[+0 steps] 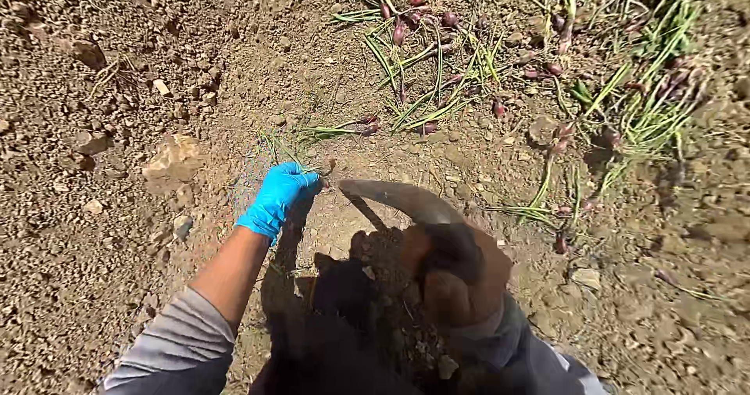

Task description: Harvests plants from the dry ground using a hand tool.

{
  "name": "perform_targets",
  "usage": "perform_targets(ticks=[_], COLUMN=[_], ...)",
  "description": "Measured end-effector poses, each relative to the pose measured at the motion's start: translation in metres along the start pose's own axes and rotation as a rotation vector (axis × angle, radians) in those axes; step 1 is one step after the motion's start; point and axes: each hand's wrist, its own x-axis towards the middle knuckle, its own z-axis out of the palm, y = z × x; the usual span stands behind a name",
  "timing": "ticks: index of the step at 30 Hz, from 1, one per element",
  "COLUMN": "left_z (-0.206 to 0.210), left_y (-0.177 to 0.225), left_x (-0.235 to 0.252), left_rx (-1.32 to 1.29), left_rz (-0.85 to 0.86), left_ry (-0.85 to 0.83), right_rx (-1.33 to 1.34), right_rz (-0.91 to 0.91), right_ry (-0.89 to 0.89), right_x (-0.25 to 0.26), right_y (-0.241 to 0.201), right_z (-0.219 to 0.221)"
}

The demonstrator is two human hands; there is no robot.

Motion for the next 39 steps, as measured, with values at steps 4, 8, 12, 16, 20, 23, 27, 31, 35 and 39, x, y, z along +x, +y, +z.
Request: perform_targets(ticks=[4, 8, 12, 16, 20, 23, 27, 31, 35, 39], left_z=[0.044, 0.058, 0.028, 0.049, 0.084, 0.099, 0.082, 0.079, 0.133, 0.142], left_y=[0.019, -0.013, -0.006, -0.016, -0.036, -0.028, -0.030, 0.022, 0.009, -0.039], left_x=[-0.040, -0.030, -0.009, -0.019, -0.012, -0.021, -0.041, -0.042, -0.026, -0.014], left_rx=[0.344, 0.757, 0.702, 0.881, 1.058, 0.987, 1.144, 1.185, 1.306, 1.185], left_rz=[0.185, 0.255, 0.570, 0.925, 0.634, 0.714, 0.761, 0.822, 1.014, 1.200], left_ry=[-0.029, -0.061, 0.298, 0.192, 0.084, 0.111, -0.065, -0.161, -0.155, -0.115], right_rx=[-0.064, 0.128, -0.177, 0.084, -0.150, -0.232, 0.323, 0.001, -0.109, 0.105], right_rz=[0.143, 0.136, 0.228, 0.082, 0.109, 0.227, -0.078, 0.042, 0.307, 0.074], right_ry=[0.086, 0.076, 0.180, 0.197, 0.206, 0.238, 0.203, 0.295, 0.289, 0.319], right_x=[-0.015, -0.065, -0.098, -0.085, -0.100, -0.101, -0.087, -0.057, -0.069, -0.117], right_y=[0.005, -0.038, -0.010, -0.043, -0.018, -0.007, -0.050, -0.012, 0.017, -0.031], right_z=[-0.003, -0.070, -0.086, -0.100, -0.100, -0.091, -0.103, -0.072, -0.058, -0.115])
